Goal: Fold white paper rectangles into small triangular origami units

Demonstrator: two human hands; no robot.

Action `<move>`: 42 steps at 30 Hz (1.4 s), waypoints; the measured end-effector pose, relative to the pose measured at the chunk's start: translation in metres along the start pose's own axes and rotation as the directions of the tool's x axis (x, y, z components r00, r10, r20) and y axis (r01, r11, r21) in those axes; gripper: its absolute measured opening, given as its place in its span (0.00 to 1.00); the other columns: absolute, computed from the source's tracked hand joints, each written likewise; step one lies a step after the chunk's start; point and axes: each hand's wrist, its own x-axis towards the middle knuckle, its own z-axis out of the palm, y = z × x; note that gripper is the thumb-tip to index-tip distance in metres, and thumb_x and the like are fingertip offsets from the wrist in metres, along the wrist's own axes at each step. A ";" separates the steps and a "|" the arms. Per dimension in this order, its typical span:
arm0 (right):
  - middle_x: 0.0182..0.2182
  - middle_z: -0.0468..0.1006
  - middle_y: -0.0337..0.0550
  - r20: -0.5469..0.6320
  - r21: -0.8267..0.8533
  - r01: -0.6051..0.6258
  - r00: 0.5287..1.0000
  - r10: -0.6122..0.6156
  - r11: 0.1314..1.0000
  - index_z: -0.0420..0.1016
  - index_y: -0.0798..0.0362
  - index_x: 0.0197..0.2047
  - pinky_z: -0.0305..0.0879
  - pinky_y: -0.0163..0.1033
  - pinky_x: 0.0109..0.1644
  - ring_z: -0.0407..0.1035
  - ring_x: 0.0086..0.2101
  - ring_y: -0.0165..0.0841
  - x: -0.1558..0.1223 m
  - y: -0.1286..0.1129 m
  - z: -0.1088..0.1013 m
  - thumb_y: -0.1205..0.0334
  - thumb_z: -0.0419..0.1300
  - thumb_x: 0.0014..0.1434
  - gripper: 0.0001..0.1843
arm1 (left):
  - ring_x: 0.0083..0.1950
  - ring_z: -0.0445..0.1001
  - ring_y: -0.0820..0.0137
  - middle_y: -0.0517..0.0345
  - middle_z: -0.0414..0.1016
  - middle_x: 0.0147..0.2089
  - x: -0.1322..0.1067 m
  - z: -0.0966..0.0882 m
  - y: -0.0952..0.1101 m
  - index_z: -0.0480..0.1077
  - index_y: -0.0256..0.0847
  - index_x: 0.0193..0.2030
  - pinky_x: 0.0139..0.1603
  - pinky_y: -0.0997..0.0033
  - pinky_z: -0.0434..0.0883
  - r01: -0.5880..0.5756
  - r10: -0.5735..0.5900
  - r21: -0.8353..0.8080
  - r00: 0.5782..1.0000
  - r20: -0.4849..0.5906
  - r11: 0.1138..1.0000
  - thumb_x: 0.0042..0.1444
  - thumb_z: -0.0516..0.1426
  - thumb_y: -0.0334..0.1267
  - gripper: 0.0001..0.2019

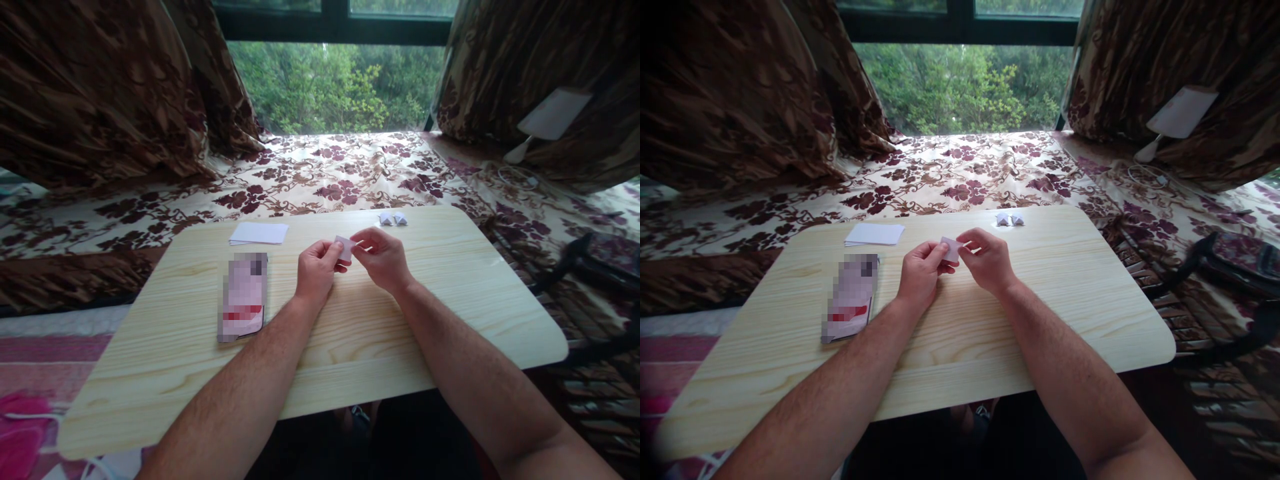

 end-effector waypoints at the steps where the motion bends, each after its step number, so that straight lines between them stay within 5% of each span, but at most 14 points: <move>1: 0.33 0.80 0.40 0.006 0.003 0.007 1.000 -0.007 1.000 0.78 0.50 0.37 0.71 0.37 0.33 0.75 0.33 0.33 0.000 0.000 0.000 0.65 0.63 0.54 0.06 | 0.26 0.75 0.71 0.55 0.76 0.27 0.000 0.000 0.000 0.73 0.36 0.32 0.26 0.73 0.72 -0.002 0.002 0.000 1.000 0.001 1.000 0.50 0.64 0.50 0.17; 14: 0.39 0.81 0.42 0.098 0.099 0.029 0.994 -0.039 0.995 0.74 0.51 0.36 0.71 0.37 0.35 0.74 0.38 0.34 0.000 -0.004 -0.001 0.63 0.64 0.56 0.03 | 0.21 0.64 0.77 0.61 0.68 0.21 0.001 -0.003 -0.002 0.73 0.38 0.28 0.22 0.77 0.62 -0.077 0.073 0.096 0.996 0.049 0.992 0.54 0.63 0.50 0.16; 21: 0.43 0.80 0.45 0.197 -0.005 0.165 0.967 -0.161 0.986 0.78 0.51 0.33 0.68 0.35 0.34 0.74 0.41 0.34 0.002 -0.017 -0.011 0.64 0.62 0.59 0.04 | 0.20 0.58 0.78 0.63 0.64 0.19 0.001 -0.005 -0.003 0.71 0.39 0.26 0.20 0.76 0.54 -0.030 0.021 0.133 0.997 0.073 0.991 0.56 0.61 0.51 0.17; 30: 0.39 0.80 0.45 0.317 -0.004 0.101 0.944 -0.094 0.995 0.78 0.51 0.34 0.70 0.37 0.36 0.73 0.40 0.35 0.008 -0.015 -0.022 0.62 0.62 0.58 0.04 | 0.20 0.58 0.77 0.63 0.64 0.19 -0.001 -0.007 0.008 0.72 0.39 0.25 0.20 0.75 0.53 -0.029 0.000 0.233 0.992 0.124 0.972 0.54 0.63 0.47 0.14; 42: 0.33 0.81 0.42 0.269 0.017 -0.045 0.962 0.039 0.999 0.77 0.52 0.33 0.70 0.37 0.33 0.72 0.30 0.32 0.010 -0.001 -0.019 0.60 0.65 0.55 0.05 | 0.19 0.56 0.77 0.63 0.63 0.18 -0.003 -0.006 0.010 0.71 0.39 0.25 0.20 0.74 0.51 -0.013 -0.031 0.258 0.986 0.164 0.966 0.54 0.62 0.47 0.15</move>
